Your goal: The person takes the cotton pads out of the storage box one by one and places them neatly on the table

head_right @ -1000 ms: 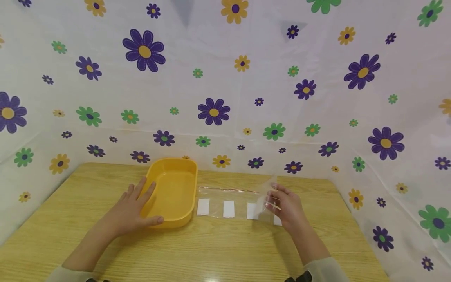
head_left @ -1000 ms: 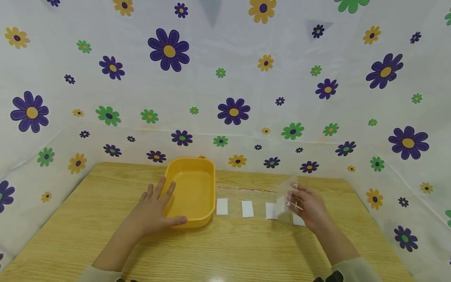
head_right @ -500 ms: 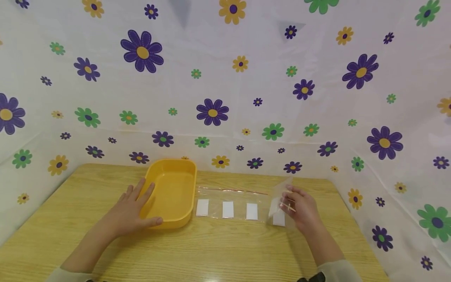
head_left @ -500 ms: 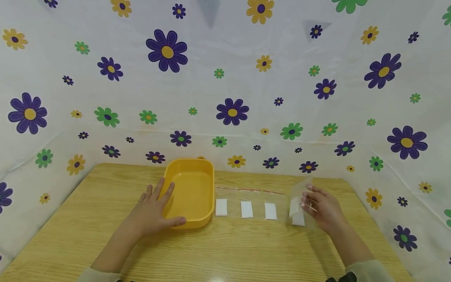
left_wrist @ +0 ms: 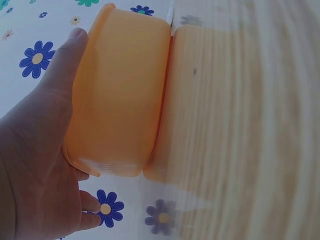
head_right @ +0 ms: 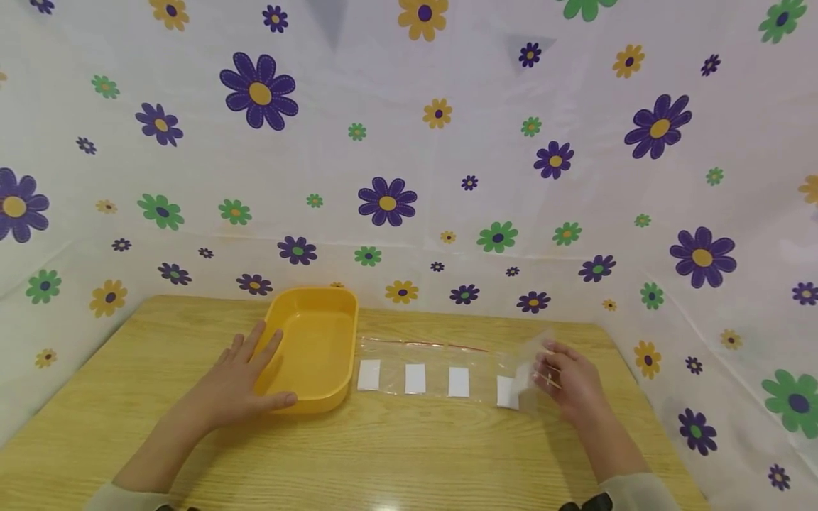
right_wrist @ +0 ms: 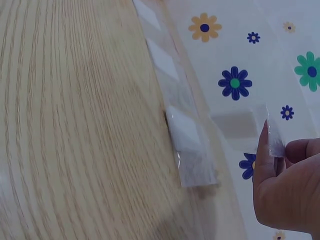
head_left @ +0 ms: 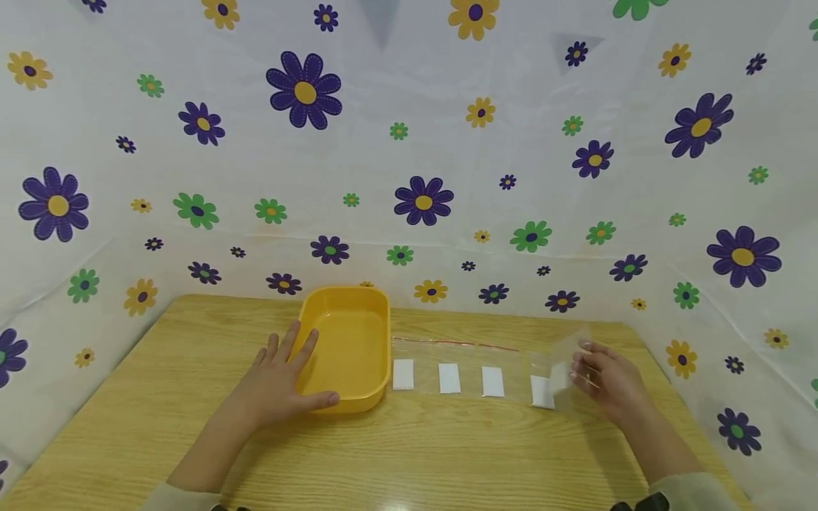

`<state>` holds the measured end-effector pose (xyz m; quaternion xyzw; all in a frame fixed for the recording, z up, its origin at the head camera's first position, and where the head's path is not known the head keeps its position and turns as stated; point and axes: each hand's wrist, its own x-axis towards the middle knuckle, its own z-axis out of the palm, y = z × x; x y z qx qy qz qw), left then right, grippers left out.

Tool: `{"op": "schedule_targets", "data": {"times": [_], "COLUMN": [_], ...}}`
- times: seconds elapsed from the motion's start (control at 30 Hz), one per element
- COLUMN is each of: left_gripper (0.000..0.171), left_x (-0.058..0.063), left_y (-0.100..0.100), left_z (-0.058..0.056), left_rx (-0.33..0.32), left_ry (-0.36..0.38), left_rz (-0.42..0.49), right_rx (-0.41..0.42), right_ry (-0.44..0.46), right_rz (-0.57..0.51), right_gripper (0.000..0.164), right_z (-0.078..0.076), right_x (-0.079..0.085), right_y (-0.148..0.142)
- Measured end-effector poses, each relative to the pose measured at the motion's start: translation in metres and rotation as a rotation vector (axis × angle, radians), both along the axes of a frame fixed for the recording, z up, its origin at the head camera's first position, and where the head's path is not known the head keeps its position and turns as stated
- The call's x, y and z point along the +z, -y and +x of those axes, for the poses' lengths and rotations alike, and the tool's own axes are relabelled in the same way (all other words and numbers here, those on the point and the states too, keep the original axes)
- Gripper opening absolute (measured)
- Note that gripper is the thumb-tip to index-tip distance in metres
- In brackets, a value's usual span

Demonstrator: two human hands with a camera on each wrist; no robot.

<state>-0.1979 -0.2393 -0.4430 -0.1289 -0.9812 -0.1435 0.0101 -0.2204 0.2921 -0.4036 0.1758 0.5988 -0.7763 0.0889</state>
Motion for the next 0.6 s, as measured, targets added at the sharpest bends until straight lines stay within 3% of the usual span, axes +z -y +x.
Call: {"op": "schedule_targets", "data": {"times": [0.43, 0.6], "left_gripper": [0.117, 0.118], "left_x": [-0.001, -0.002], "left_y": [-0.001, 0.000], "left_z": [-0.002, -0.003], "left_rx": [0.009, 0.006], "left_ry": [0.001, 0.001], "left_rz": [-0.013, -0.012], "right_rx": [0.009, 0.023], "right_ry": [0.032, 0.024], "right_rz": [0.073, 0.057], "right_gripper": [0.034, 0.023], "right_z": [0.001, 0.002], "right_x": [-0.015, -0.021], "right_y": [-0.026, -0.037]}}
